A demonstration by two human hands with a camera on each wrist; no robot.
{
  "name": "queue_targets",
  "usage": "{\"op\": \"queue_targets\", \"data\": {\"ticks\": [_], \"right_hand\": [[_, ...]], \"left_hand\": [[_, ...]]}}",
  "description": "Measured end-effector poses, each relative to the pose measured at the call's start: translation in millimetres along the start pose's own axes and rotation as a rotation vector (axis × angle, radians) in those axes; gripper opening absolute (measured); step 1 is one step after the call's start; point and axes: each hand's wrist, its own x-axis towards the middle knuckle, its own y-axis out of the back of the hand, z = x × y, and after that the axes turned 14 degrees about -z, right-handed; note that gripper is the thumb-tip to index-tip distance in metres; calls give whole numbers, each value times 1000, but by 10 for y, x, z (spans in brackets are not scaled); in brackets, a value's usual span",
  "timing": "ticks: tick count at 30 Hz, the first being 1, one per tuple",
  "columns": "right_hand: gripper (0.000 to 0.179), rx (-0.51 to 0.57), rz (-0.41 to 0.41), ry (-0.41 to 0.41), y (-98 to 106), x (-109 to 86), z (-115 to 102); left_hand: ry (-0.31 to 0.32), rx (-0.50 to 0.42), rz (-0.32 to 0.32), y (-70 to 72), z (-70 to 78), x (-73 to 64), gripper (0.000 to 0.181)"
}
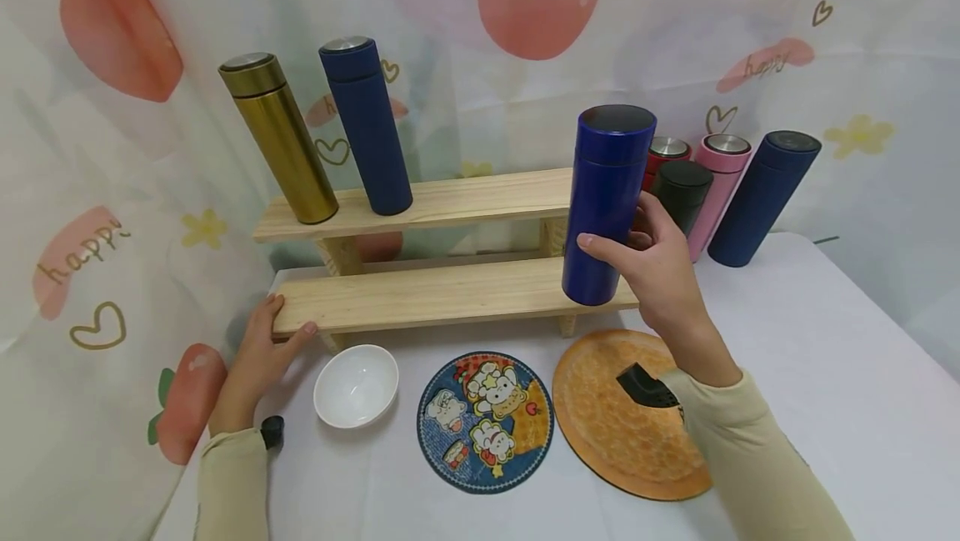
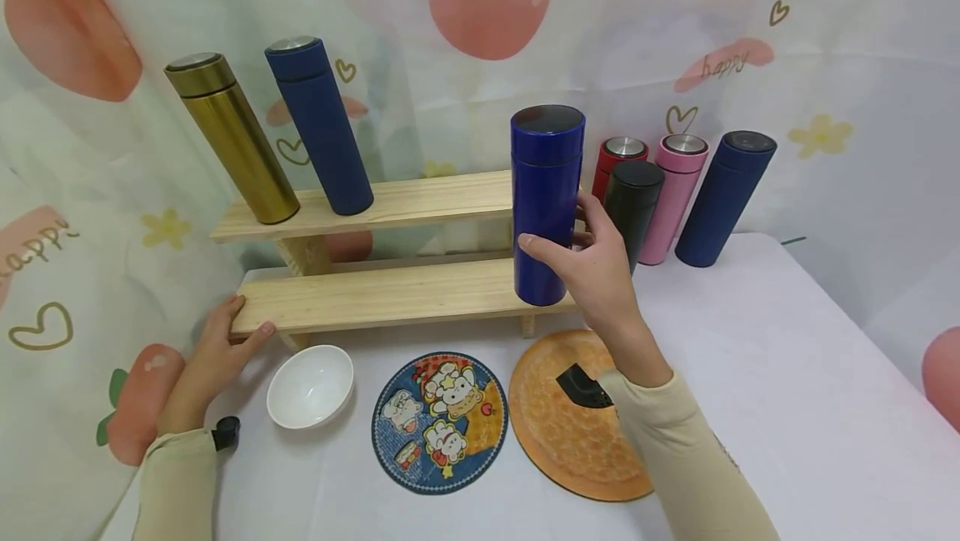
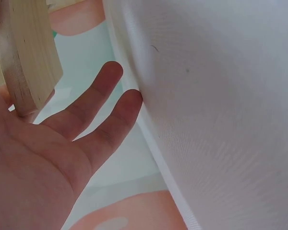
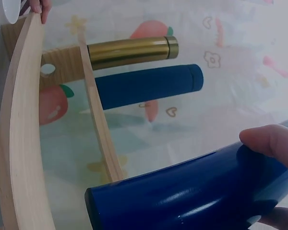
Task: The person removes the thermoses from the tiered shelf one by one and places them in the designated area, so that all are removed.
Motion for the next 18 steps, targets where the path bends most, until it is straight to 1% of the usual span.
{"op": "queue_targets", "data": {"ticks": [7,11,15,18], "right_hand": [[76,34,40,20,191,-56,2],[77,73,72,31,327,-71,-20],[80,103,121,45,452,-82,-30],[81,101,165,50,543,-100,-25]], "left_hand": [[5,-4,-7,-16,-3,4,101],[-1,-5,-9,3,-14,1,100],[-12,-4,-6,14,-26,-3,99],[-14,4,-4,8,-31,3,98]]}}
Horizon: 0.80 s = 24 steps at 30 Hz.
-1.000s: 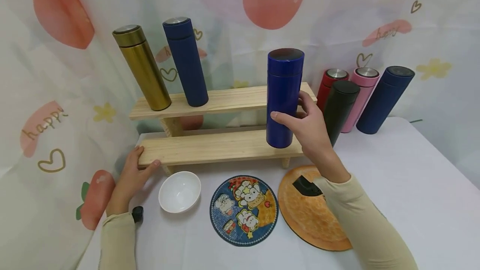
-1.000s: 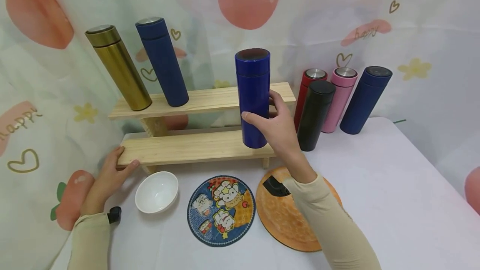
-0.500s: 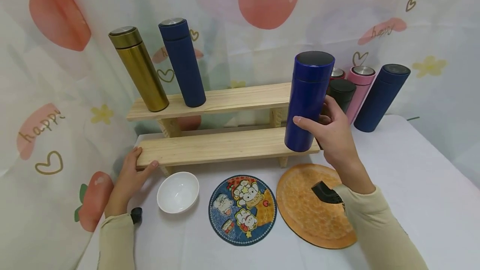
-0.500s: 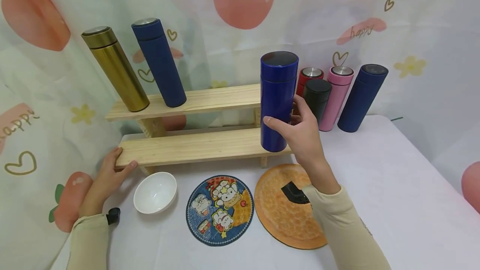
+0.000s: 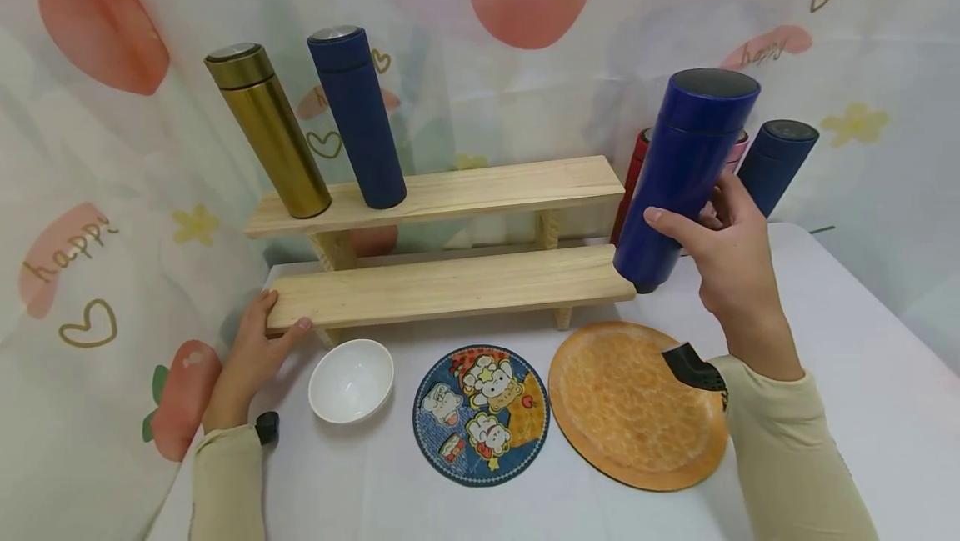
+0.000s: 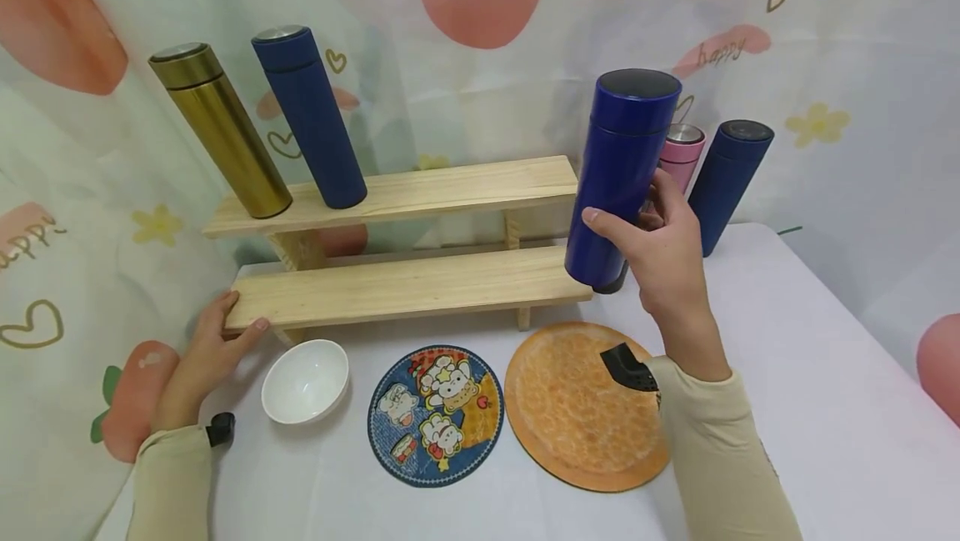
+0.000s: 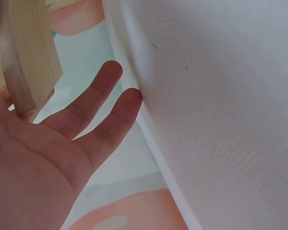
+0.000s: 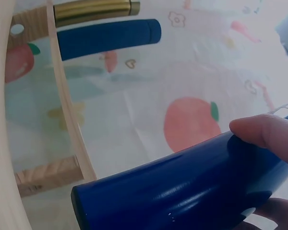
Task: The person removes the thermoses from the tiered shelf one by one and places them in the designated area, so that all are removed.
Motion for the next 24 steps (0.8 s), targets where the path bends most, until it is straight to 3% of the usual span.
{"op": "queue_targets", "data": {"ticks": [8,18,24], "right_hand": [[80,-37,96,-20,264,-17,-21],[75,94,224,-2,595,19,59],[76,87,263,-41,742,52,135]], "left_hand": [[-37,-1,20,7,-11,3,96],[-41,4,17,7,-12,27,98],[-34,9,17,-2,-26,29,98]]}}
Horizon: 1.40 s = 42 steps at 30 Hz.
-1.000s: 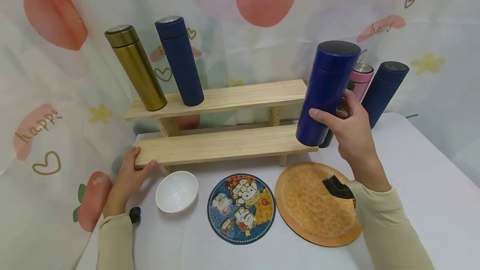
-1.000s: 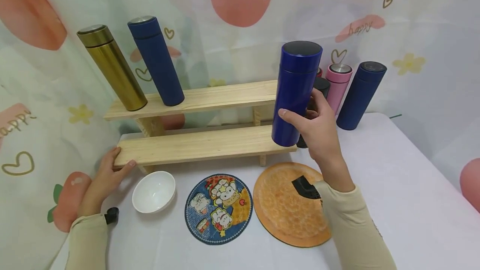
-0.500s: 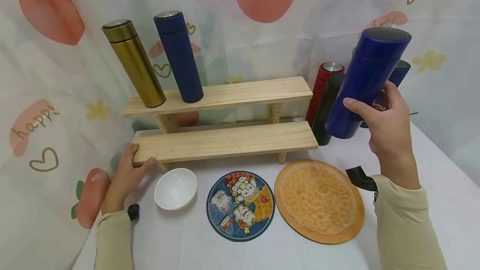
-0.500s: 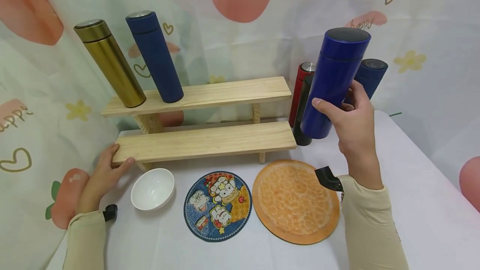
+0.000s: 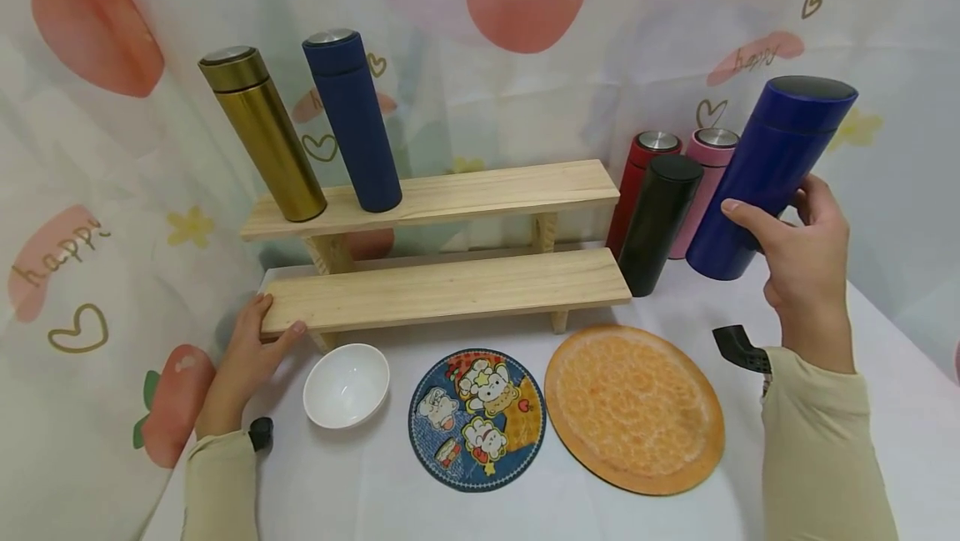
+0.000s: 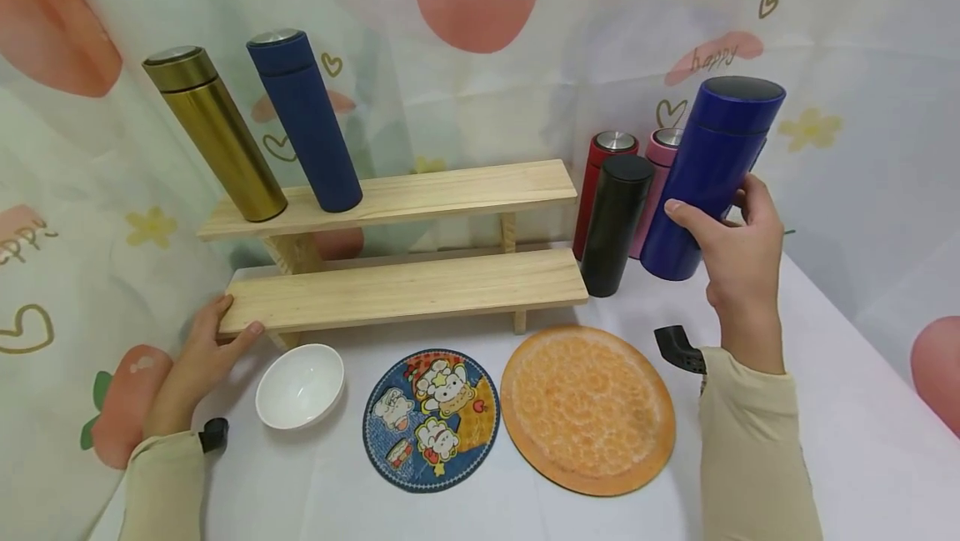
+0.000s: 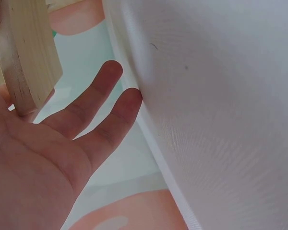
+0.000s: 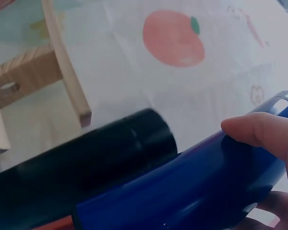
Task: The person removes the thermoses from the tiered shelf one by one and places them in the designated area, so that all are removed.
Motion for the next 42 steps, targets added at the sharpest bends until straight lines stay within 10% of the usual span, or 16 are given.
{"op": "queue_targets", "data": {"ticks": [21,42], "right_hand": [[85,-112,28,-198,249,316,714],[85,-162,28,-223,336,406,1210]], "left_hand": [[1,-18,-1,6,2,-19,98],[-9,-26,-3,18,-13,-9,95]]}}
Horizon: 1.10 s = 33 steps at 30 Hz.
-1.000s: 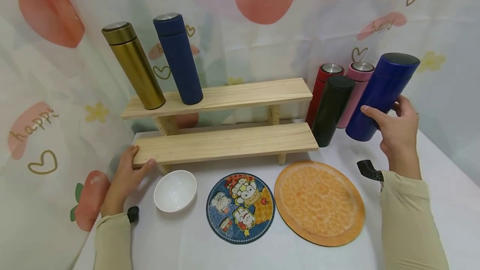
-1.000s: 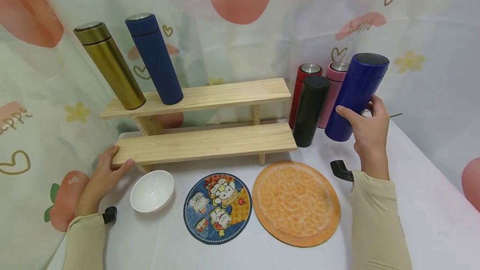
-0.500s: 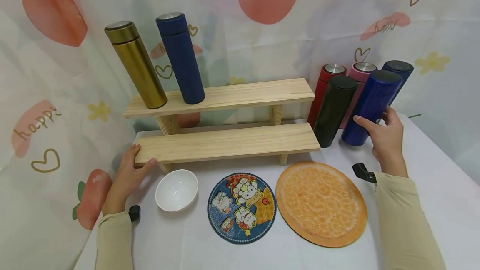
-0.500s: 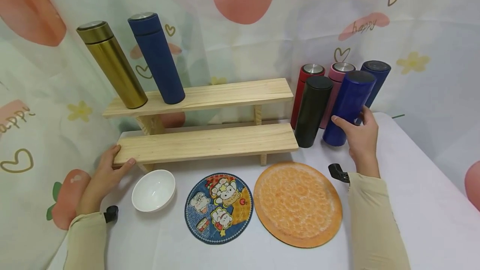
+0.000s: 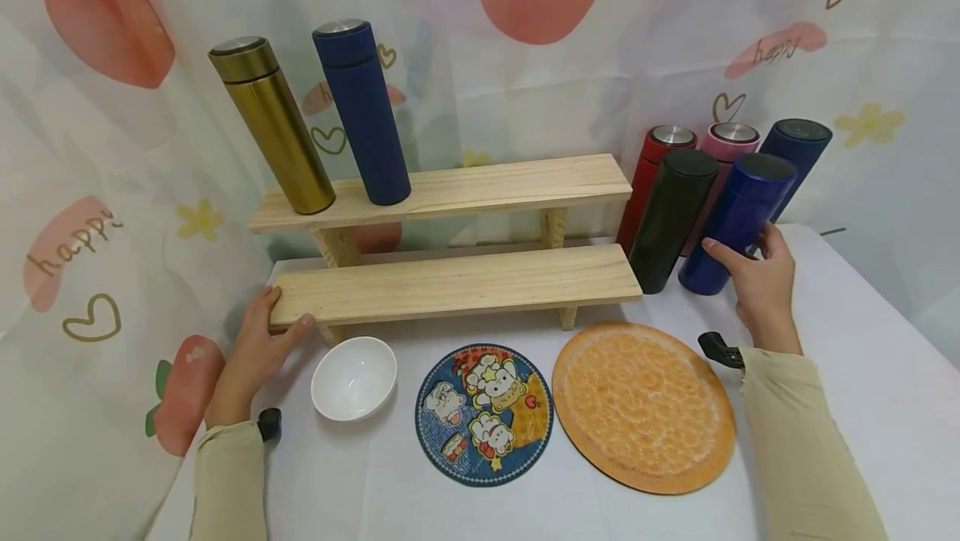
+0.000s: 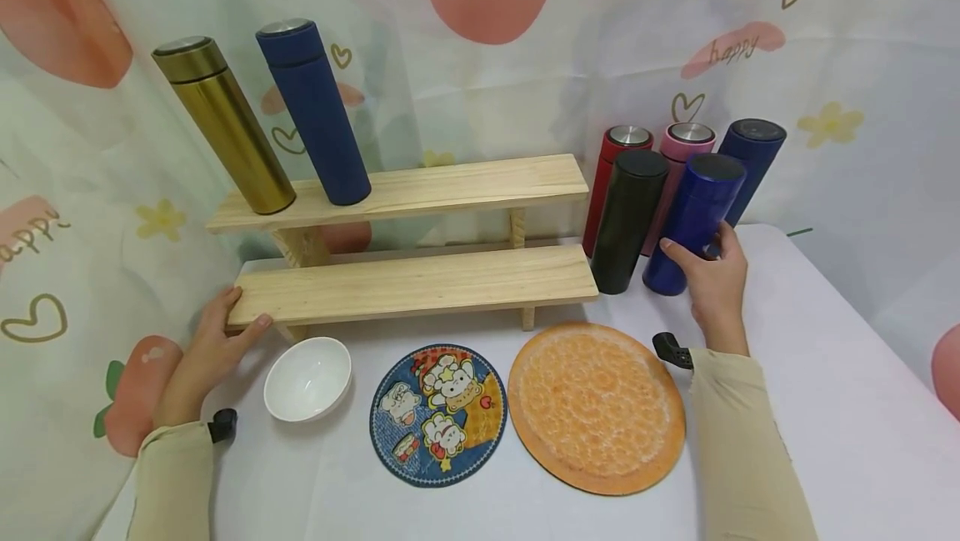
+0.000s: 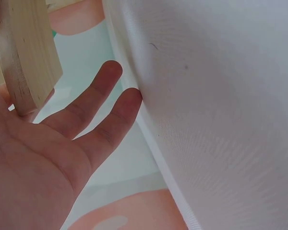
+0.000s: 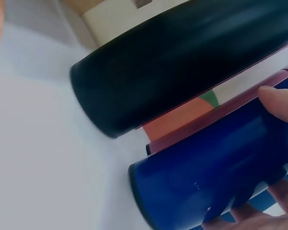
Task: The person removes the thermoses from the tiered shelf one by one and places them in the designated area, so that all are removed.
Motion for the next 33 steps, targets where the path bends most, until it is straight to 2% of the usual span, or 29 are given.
{"op": "queue_targets", "data": {"ticks": [7,11,14,18,21,33], "right_hand": [[85,-124,-17,11,1,-5,42],[90,-138,-36,-7,-7,-24,7],[91,-92,-26,11,-12,-45,-79],[89,87,20,135,-27,-105,-262],[89,165,42,236,-36,-172,-407],[83,213,126,536,-172,-448,-950]], "left_hand": [[-3,10,10,-3,2,-6,94],[0,16,5,-5,-10,4,94],[2,17,4,-10,-15,2,94],[-4,13,10,-7,-9,2,94],[-9,11,15,-1,4,-2,94],[11,24,1,-7,5,-3,94]]}}
